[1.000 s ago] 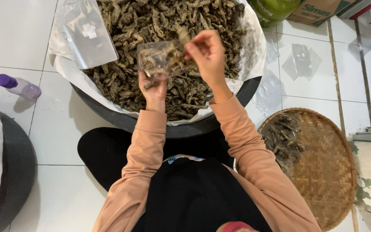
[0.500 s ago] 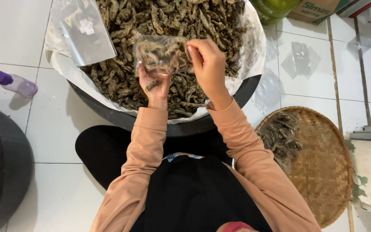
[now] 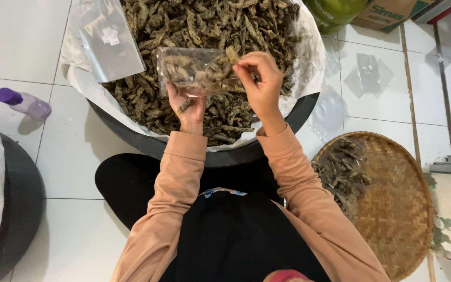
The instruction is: The person sits on the floor in front of a large basin filled with dried seafood pieces. They pick up handfuls of the dried items, place them into small clear plastic bags, and set filled bags on a woven tray beside them, repeating the packing cycle.
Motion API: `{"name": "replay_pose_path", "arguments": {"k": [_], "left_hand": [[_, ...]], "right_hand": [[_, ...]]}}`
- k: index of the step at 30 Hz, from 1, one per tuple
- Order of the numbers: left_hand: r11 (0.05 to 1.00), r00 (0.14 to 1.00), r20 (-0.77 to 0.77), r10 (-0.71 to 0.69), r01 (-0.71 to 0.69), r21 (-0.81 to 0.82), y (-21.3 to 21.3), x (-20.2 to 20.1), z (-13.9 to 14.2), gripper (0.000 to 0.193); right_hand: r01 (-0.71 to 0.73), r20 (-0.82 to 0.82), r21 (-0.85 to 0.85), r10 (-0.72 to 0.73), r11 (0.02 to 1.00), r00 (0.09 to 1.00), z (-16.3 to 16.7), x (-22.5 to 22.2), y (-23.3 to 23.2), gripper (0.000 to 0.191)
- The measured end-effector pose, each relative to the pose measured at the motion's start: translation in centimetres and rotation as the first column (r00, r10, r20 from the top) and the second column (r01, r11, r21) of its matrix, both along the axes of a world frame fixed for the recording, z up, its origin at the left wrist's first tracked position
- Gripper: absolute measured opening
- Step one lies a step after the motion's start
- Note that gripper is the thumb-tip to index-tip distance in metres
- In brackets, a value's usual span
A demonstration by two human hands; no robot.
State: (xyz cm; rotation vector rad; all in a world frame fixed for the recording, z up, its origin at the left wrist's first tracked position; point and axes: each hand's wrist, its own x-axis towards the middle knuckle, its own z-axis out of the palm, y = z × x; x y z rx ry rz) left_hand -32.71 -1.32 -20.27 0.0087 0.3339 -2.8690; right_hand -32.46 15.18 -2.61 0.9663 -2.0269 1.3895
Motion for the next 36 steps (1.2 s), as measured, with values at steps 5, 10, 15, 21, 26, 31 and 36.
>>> {"name": "replay_pose_path", "arguments": {"k": [5, 10, 15, 21, 26, 31, 36], "left_hand": [[1.000, 0.999, -0.036, 0.006, -0.006, 0.021, 0.6, 0.0, -1.0, 0.065], [1.000, 1.000, 0.015, -0.021, 0.021, 0.018, -0.2, -0.4, -2.4, 0.064], [0.998, 0.999, -0.044, 0.006, -0.003, 0.065, -0.5, -1.1, -3.6, 0.056], [1.000, 1.000, -0.004, 0.014, -0.014, 0.019, -0.5, -1.4, -3.5, 0.057], [0.999, 0.996, -0.083, -0.041, 0.040, -0.006, 0.2, -1.2, -3.0, 0.056], [0.980, 0.975, -0.127, -0.180, 0.168, -0.103, 0.7, -0.8, -2.6, 0.058], [0.999, 0.998, -0.049, -0.033, 0.032, -0.005, -0.3, -0.9, -1.8, 0.055]], "right_hand": [[-0.005, 0.028, 0.052, 0.003, 0.999, 1.000, -0.9, 0.1, 0.0, 0.011], [0.209, -0.288, -0.152, -0.246, 0.966, 0.925, -2.8, -0.7, -0.4, 0.014], [0.404, -0.355, -0.151, -0.431, 0.902, 0.830, -3.5, -2.6, 1.1, 0.013], [0.125, -0.143, -0.213, -0.158, 0.969, 0.977, -4.6, -1.8, 1.4, 0.012], [0.021, 0.060, 0.032, -0.023, 0.999, 0.998, -5.2, -1.6, -0.3, 0.009], [0.133, -0.164, 0.408, -0.071, 0.903, 0.984, -3.8, -3.1, -1.5, 0.012], [-0.106, 0.204, 0.170, 0.070, 0.980, 0.977, -2.4, -2.0, 0.6, 0.033]]}}
